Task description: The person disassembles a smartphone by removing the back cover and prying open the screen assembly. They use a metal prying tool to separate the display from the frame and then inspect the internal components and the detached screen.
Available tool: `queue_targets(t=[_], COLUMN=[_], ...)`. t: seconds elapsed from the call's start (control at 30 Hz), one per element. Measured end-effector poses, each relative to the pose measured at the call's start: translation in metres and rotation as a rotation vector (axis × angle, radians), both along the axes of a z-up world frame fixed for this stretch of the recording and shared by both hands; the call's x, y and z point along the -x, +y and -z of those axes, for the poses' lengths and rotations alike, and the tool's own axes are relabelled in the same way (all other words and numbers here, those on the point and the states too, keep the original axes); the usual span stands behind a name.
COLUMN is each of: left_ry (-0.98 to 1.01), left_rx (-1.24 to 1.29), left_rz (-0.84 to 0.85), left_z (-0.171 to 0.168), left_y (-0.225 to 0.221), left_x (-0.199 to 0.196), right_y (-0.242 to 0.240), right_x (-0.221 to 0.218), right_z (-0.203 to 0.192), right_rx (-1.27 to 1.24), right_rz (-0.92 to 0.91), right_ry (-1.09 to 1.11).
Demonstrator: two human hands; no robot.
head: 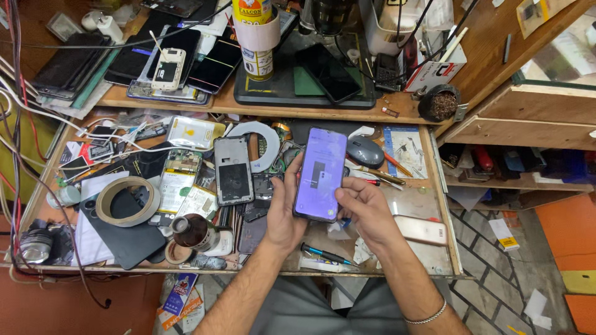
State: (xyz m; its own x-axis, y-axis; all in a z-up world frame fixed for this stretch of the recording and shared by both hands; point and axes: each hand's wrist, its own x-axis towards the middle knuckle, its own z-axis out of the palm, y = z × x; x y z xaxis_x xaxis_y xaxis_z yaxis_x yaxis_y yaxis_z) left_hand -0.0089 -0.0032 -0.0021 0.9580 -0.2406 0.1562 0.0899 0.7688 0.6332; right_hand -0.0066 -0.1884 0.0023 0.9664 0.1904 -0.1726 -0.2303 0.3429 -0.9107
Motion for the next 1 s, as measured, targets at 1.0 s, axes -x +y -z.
queue_targets(t=[1.0], left_ry=[-0.038], left_rx=[-0.163], left_rz=[0.009], left_z=[0.045], left_y=[-0.011], left_x=[-0.011], right_y=[0.019], right_x=[0.025], right_z=[-0.047], right_rx=[0.594], right_rz=[0.02], right_ry=[-0.586])
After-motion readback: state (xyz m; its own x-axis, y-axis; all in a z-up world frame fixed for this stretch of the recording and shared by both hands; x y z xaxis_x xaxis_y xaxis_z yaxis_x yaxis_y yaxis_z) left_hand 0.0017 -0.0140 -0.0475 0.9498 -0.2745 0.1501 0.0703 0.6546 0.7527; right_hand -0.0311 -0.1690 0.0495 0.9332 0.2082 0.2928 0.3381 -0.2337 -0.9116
